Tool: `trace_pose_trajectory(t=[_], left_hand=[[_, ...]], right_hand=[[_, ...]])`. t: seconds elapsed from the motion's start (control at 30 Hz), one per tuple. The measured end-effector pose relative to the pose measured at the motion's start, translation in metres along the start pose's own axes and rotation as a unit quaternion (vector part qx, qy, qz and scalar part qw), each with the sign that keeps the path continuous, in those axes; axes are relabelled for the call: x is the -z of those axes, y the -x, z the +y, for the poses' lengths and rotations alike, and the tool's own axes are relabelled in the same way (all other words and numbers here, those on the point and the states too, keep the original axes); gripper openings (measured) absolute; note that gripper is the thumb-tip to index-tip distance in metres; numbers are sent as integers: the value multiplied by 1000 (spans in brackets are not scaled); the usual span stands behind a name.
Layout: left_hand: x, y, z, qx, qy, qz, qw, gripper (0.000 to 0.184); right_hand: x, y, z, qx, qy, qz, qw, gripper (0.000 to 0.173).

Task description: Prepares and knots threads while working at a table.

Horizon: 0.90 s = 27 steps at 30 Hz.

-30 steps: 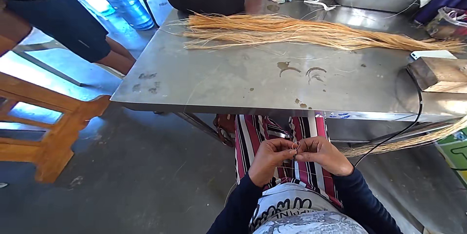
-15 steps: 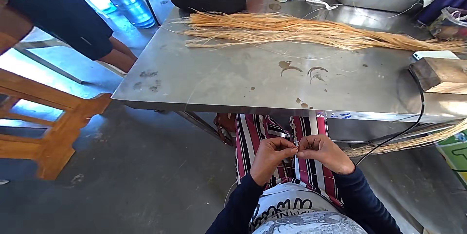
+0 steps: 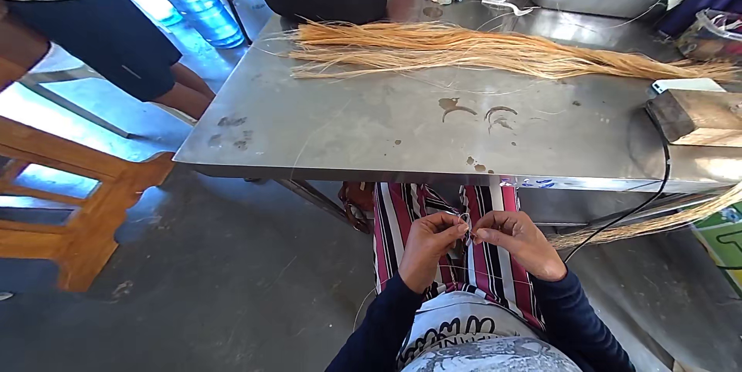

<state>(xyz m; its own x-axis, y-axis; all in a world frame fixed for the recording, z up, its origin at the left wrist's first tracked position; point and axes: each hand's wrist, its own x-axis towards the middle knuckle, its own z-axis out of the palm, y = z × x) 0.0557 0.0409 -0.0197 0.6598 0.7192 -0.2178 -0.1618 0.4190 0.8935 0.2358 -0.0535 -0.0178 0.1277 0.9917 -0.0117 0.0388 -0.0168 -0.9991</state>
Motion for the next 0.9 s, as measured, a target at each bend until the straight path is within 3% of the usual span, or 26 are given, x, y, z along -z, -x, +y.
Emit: trace_pose_trajectory(t=[0.2,0.9], left_hand=[[-6,0,-3,5,4,3,1000,10],[-11,-3,-14,-58,-34,-14,998,11]], right_hand=[[-9,3,3,16,8,36,999,3],[-6,7,7,6,-35,48,998,5]])
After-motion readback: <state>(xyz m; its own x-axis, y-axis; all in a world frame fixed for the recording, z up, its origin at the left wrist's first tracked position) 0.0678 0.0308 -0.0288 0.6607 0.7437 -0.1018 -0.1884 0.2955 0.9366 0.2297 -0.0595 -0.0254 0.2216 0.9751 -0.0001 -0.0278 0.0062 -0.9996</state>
